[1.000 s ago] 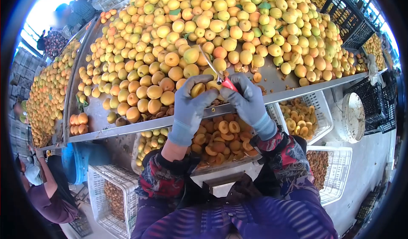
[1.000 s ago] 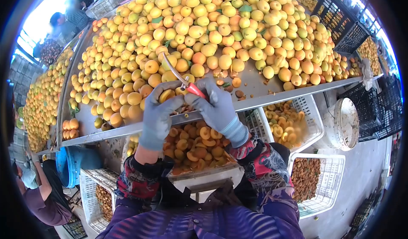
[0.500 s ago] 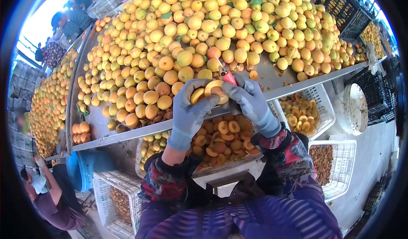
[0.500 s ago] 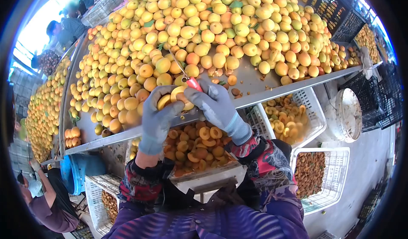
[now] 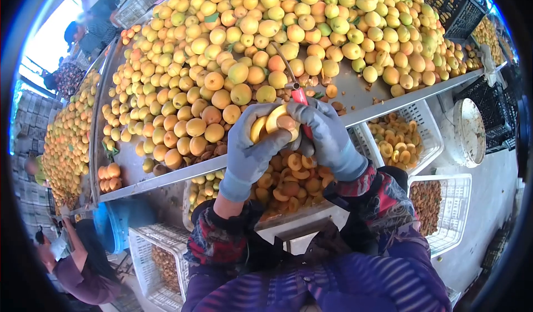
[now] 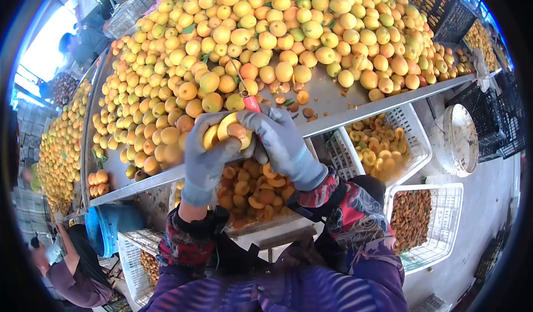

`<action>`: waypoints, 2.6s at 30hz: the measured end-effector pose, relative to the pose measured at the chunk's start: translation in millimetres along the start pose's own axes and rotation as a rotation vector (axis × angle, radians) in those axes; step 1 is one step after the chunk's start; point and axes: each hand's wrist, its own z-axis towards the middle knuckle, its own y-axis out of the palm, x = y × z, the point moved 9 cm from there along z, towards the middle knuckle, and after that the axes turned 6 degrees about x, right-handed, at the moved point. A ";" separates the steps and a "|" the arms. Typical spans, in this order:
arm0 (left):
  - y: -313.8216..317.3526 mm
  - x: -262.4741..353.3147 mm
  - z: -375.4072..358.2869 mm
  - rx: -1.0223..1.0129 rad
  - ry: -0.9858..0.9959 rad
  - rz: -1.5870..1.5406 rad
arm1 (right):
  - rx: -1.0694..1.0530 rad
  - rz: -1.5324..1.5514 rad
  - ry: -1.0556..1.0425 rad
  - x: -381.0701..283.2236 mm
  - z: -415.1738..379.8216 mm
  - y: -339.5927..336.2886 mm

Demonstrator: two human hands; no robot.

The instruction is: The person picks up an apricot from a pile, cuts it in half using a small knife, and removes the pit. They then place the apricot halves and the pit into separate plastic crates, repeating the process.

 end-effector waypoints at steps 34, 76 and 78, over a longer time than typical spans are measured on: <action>-11.7 -82.1 -14.7 0.344 -0.627 -0.798 | -0.055 -1.290 -0.979 -23.1 -3.3 36.5; 30.9 -58.4 -1.3 -0.011 -0.490 -0.972 | 0.122 -0.801 -0.983 -72.7 -62.2 29.6; 76.8 -38.0 -6.7 0.158 -0.405 -0.699 | 0.063 -0.626 -1.109 -82.6 -89.7 38.5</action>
